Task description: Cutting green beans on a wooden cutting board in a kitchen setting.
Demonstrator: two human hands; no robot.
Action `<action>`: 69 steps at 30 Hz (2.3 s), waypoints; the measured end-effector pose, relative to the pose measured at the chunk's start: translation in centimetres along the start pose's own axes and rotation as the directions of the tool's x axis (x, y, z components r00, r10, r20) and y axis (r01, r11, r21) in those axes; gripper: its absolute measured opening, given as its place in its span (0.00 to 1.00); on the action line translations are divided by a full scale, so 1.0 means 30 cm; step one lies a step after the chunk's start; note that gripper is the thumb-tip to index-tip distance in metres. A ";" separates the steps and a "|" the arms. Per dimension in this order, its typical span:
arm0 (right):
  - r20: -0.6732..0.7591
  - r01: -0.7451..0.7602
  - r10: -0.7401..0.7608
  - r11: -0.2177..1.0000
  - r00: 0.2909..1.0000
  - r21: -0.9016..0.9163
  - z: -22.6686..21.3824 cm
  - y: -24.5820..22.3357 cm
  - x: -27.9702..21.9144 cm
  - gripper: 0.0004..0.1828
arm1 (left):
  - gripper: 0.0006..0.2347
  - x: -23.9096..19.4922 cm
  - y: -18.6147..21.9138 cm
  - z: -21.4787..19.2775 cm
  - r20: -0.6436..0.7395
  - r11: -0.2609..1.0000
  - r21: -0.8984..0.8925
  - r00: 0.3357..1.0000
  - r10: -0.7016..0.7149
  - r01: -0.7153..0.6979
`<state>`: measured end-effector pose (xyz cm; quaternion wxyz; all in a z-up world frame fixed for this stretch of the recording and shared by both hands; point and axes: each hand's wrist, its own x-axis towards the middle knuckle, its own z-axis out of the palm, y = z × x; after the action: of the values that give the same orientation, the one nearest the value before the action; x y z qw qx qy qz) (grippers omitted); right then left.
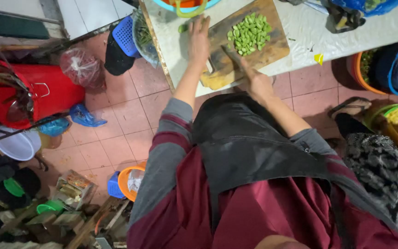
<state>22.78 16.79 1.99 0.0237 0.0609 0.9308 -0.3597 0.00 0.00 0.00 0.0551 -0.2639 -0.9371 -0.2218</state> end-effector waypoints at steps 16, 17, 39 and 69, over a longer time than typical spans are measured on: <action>-0.027 -0.052 0.051 0.997 0.998 -0.058 -0.075 -0.024 0.021 0.43 | 0.05 -0.213 0.155 0.030 -0.020 0.970 -0.237 0.998 0.054 -0.057; 0.005 -0.062 0.063 0.992 0.998 -0.107 -0.086 -0.040 0.014 0.43 | 0.05 -0.209 0.171 0.021 -0.078 0.969 -0.248 0.997 -0.002 -0.017; 0.041 0.034 -0.027 0.984 0.999 -0.175 -0.073 -0.050 0.045 0.35 | 0.03 -0.220 0.173 0.067 -0.200 0.947 -0.304 0.965 -0.171 0.105; 0.006 -0.018 0.019 0.987 1.000 -0.161 -0.078 -0.071 0.026 0.38 | 0.05 -0.204 0.147 0.025 -0.114 0.883 -0.462 0.982 -0.149 0.080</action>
<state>21.72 16.87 5.09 0.0352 0.0660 0.9561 -0.2832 7.53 0.81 -0.31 0.0470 -0.1965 -0.8665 -0.4565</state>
